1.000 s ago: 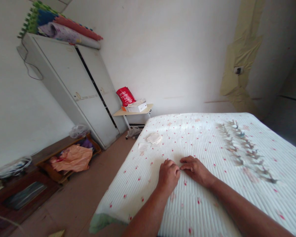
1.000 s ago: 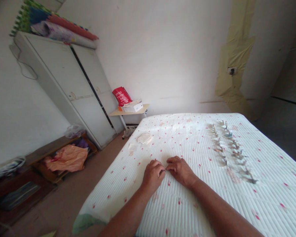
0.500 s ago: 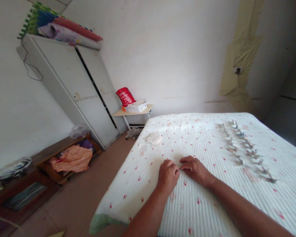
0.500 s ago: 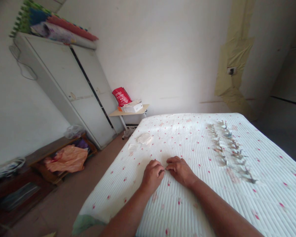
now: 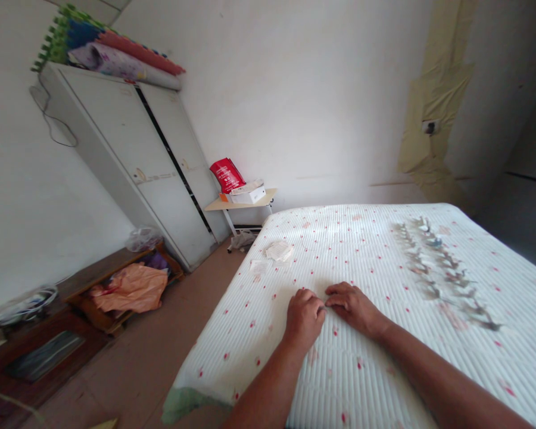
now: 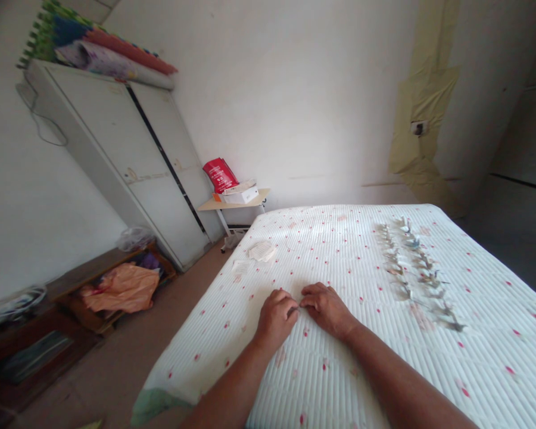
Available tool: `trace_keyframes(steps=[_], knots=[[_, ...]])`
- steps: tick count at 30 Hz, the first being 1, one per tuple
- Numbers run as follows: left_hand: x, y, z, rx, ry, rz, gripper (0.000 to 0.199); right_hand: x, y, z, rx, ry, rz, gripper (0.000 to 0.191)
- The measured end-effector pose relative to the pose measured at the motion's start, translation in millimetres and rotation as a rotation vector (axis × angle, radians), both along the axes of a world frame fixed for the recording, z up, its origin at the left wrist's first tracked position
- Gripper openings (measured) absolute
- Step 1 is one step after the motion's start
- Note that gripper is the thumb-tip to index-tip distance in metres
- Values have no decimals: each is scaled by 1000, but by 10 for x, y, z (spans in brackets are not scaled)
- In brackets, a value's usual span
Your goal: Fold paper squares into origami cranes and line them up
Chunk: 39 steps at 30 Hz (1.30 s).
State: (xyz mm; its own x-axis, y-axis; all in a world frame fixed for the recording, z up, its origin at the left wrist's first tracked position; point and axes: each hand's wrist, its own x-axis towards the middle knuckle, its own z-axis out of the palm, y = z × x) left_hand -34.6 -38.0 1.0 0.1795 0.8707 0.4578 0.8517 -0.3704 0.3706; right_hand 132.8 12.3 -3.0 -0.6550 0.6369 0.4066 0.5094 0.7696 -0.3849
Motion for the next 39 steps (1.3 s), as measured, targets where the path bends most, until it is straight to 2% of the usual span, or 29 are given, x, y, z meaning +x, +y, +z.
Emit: trace_keyframes(steps=[13, 25, 39], knots=[[2, 7, 1, -5, 42, 17, 13, -7, -3, 9, 4, 6, -1, 20], [-10, 31, -19, -25, 76, 46, 13, -97, -35, 103, 3, -53, -64, 11], [-25, 41, -53, -43, 11, 35, 11, -134, -12, 112, -17, -78, -93, 20]])
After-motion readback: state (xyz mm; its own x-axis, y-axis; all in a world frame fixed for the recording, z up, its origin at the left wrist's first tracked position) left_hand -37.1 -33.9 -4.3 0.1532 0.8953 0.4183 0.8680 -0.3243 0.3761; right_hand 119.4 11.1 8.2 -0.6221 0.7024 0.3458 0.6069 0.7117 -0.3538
